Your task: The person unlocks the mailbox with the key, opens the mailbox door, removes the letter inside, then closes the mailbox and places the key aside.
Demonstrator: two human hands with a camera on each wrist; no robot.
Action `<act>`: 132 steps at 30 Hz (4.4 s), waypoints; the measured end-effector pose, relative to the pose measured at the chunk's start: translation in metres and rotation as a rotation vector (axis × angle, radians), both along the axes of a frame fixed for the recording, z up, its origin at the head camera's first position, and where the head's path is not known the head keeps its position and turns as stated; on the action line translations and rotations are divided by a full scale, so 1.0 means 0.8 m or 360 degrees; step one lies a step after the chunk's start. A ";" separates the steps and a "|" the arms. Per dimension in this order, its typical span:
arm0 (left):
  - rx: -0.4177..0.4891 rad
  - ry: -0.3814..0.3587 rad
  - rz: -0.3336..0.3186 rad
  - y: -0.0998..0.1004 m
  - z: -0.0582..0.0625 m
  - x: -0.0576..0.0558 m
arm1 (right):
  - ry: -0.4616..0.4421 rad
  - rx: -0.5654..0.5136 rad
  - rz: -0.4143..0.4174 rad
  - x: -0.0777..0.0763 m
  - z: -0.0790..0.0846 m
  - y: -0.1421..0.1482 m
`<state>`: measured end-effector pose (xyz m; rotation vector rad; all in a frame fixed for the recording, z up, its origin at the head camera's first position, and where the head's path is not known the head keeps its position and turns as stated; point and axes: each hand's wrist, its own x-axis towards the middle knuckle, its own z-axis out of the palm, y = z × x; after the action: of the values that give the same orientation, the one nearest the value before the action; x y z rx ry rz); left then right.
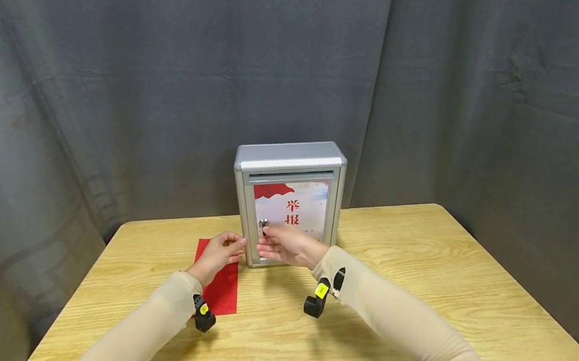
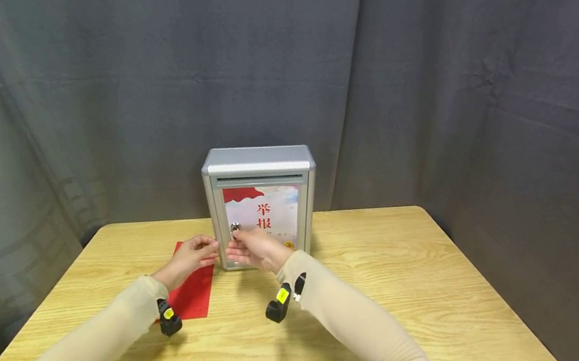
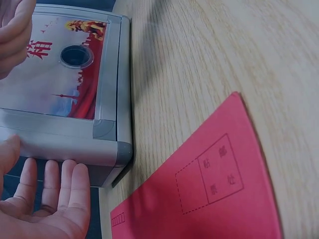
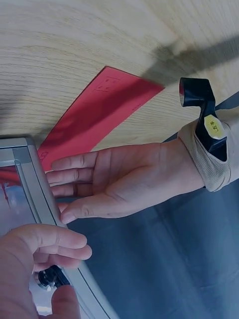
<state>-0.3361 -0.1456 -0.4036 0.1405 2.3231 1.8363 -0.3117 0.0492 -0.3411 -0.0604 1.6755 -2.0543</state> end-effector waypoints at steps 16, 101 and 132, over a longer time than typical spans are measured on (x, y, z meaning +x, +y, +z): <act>0.0014 0.0024 0.0005 0.002 -0.002 -0.003 | -0.0083 -0.0043 -0.0093 -0.002 0.000 -0.002; 0.0071 0.0073 0.0068 0.010 -0.013 -0.005 | 0.0439 0.0068 -0.0186 0.002 -0.023 -0.011; 0.0031 0.0049 0.0080 0.010 -0.009 -0.004 | 0.0425 0.0046 -0.0149 0.003 -0.021 -0.010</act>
<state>-0.3392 -0.1379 -0.4109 0.1150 2.3508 1.8938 -0.3096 0.0413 -0.3583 -0.2621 1.8983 -2.1678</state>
